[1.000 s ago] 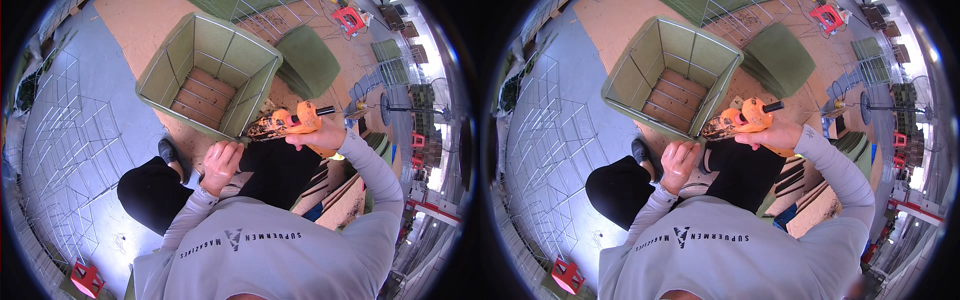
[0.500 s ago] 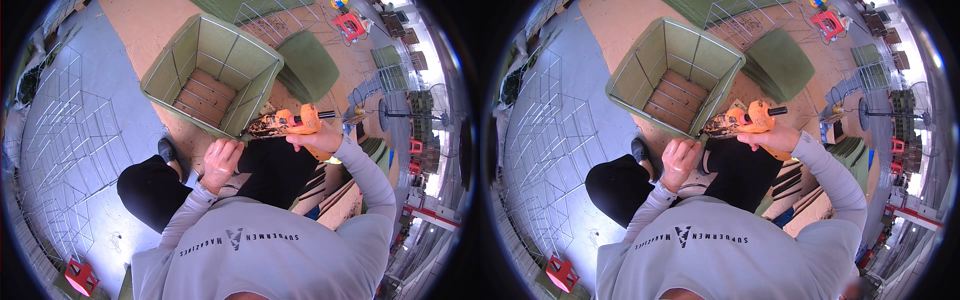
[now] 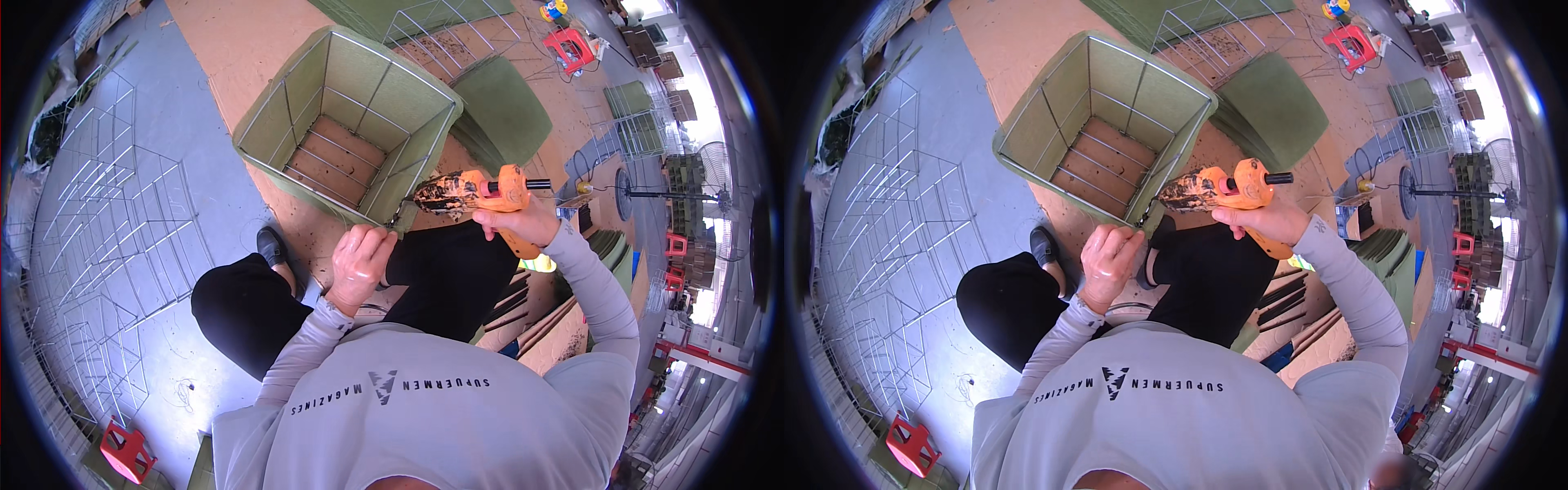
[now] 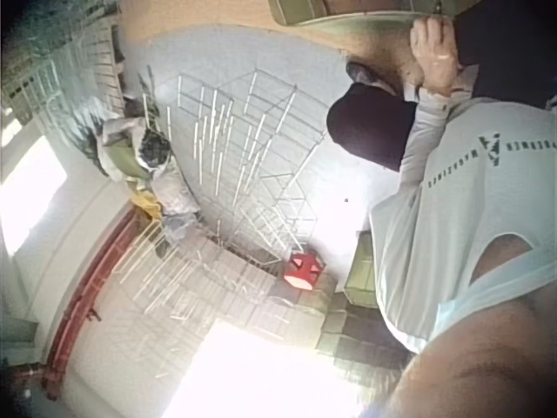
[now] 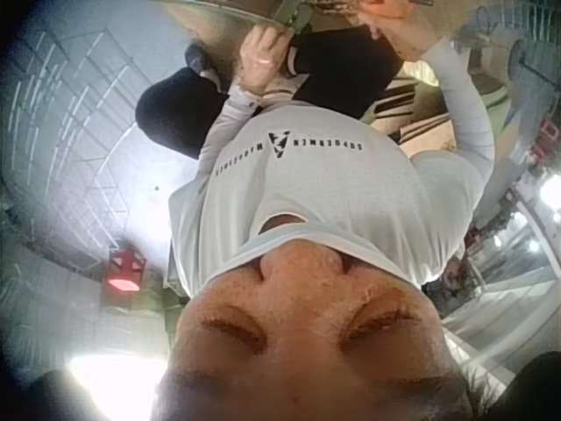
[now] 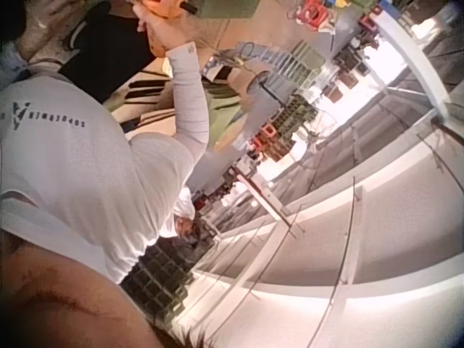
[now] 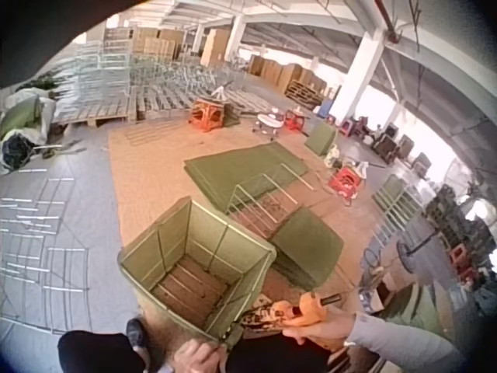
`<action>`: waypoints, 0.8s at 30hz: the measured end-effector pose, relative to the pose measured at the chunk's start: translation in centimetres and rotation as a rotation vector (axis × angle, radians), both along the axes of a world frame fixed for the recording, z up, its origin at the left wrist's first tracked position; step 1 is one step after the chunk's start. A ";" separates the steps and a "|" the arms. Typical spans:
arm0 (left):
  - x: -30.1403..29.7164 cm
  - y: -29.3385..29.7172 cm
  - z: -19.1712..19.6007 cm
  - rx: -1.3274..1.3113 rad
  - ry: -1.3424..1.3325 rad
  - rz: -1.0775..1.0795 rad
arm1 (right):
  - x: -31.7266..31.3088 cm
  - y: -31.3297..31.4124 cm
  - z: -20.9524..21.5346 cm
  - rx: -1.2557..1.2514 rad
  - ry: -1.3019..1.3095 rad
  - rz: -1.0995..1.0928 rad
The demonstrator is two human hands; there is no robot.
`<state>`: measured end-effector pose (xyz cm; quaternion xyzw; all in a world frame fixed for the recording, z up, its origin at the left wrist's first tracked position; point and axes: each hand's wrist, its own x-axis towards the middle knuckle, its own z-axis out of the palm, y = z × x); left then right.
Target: Assembling wire frames and attaching green fabric covers using a hot glue gun.
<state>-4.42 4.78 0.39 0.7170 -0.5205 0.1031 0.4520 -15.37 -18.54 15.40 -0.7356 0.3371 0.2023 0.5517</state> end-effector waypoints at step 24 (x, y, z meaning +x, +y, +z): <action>0.1 0.0 0.1 0.014 0.023 0.011 | -1.1 -0.9 -1.5 -0.049 -0.090 0.023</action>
